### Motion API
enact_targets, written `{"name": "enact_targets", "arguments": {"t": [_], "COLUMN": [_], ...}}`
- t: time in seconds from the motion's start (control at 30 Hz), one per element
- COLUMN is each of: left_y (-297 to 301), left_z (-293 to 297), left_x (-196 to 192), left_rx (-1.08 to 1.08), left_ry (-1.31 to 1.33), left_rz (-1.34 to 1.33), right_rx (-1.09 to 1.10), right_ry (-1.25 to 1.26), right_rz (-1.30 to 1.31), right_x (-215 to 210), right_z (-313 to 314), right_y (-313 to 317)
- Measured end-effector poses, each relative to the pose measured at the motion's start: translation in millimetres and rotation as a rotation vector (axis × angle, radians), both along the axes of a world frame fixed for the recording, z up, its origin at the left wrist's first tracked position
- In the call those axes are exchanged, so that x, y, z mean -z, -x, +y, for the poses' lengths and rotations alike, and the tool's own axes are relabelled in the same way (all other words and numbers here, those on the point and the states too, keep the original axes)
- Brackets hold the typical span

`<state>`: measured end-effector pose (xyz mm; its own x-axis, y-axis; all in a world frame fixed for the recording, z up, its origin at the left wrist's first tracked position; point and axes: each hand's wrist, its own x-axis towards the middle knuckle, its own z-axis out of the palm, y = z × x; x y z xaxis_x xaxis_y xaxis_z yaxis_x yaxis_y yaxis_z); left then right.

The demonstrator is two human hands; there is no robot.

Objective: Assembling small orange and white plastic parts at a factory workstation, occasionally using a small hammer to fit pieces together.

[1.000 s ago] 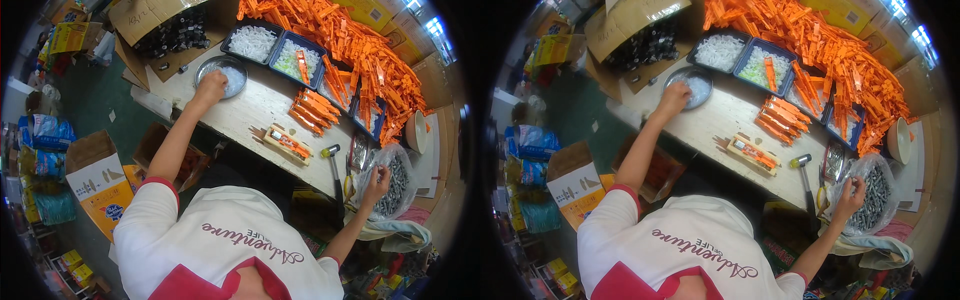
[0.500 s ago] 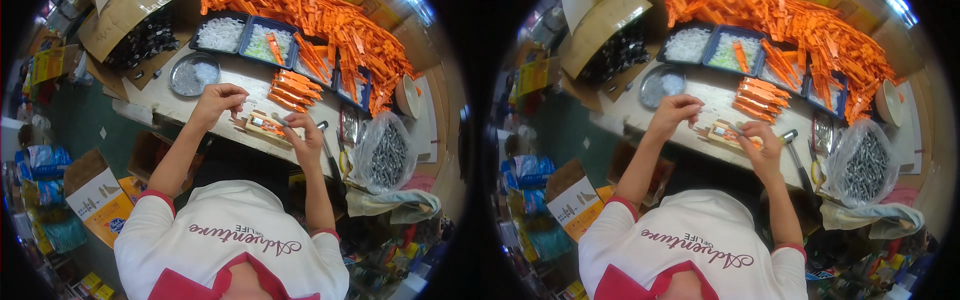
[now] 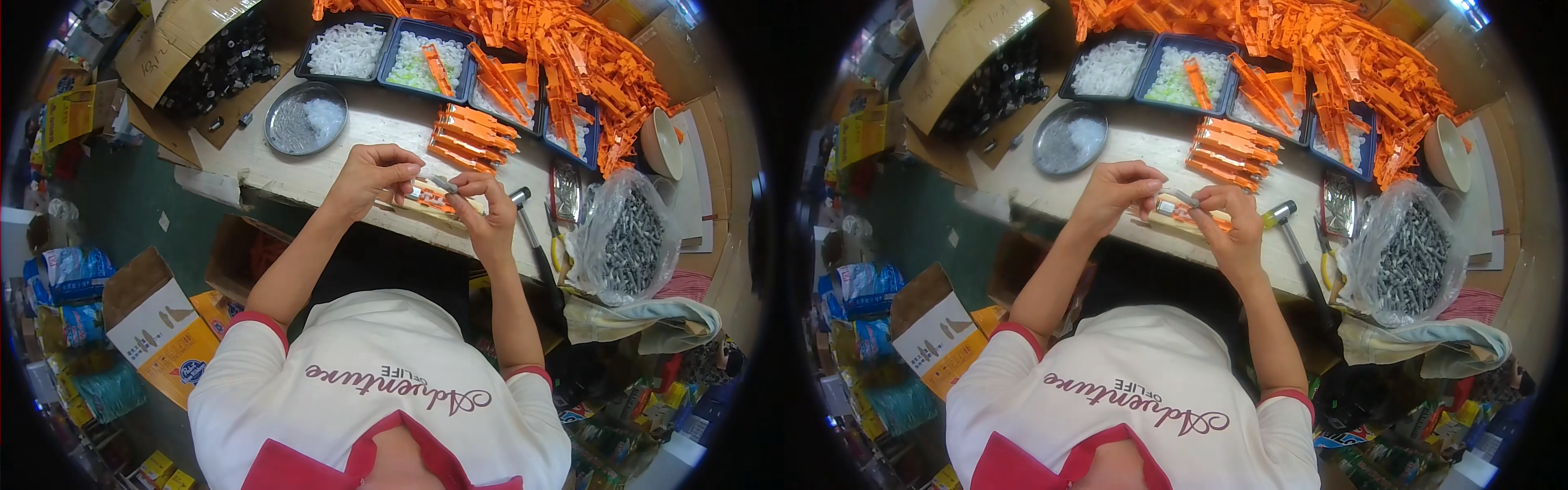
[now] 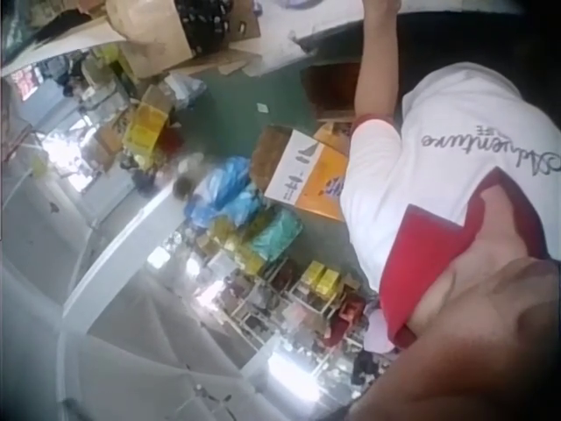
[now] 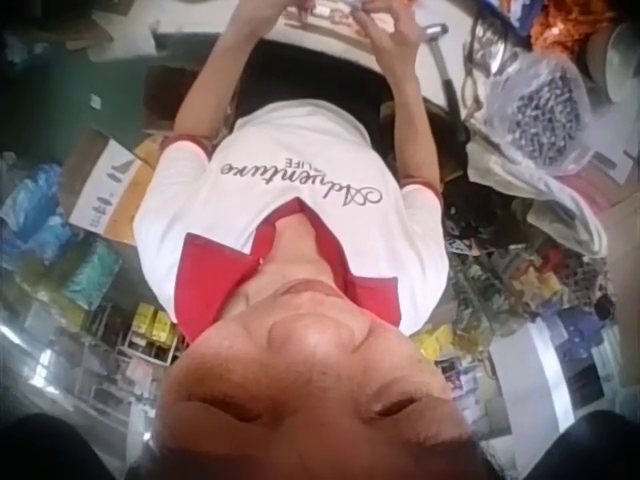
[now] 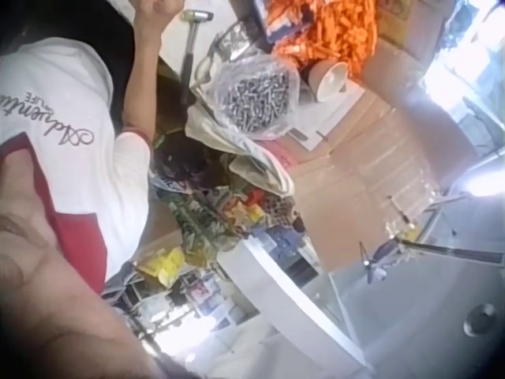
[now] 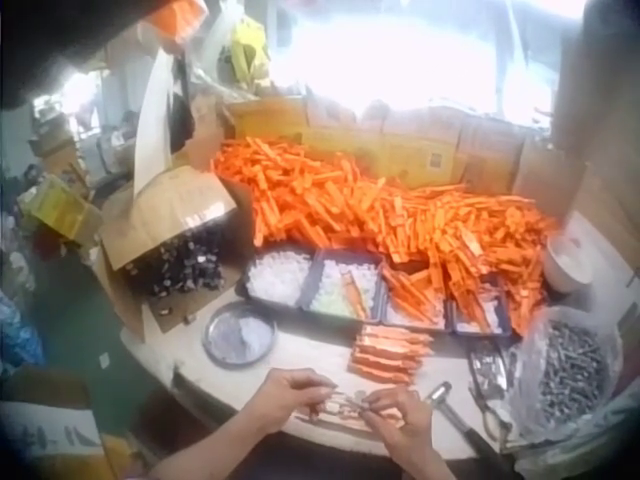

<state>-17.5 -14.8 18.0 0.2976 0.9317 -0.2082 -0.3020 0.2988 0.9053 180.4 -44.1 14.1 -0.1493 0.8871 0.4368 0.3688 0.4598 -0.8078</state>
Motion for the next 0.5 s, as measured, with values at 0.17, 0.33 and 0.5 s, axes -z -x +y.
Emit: {"name": "enact_targets", "arguments": {"t": [0.17, 0.33, 0.5], "left_y": [-2, 6, -2], "left_z": [0, 9, 14], "left_x": [-4, 2, 3], "left_rx": [-0.007, 0.148, 0.25], "left_ry": [0.054, 0.211, 0.233], "left_rz": [-0.048, -0.078, -0.026], "right_rx": [0.044, -0.03, -0.113], "right_ry": [-0.166, -0.455, -0.461], "right_rz": [-0.047, -0.2, -0.227], "right_x": [-1, 2, 1], "right_z": [0, 0, -5], "right_y": [4, 1, 0]}}
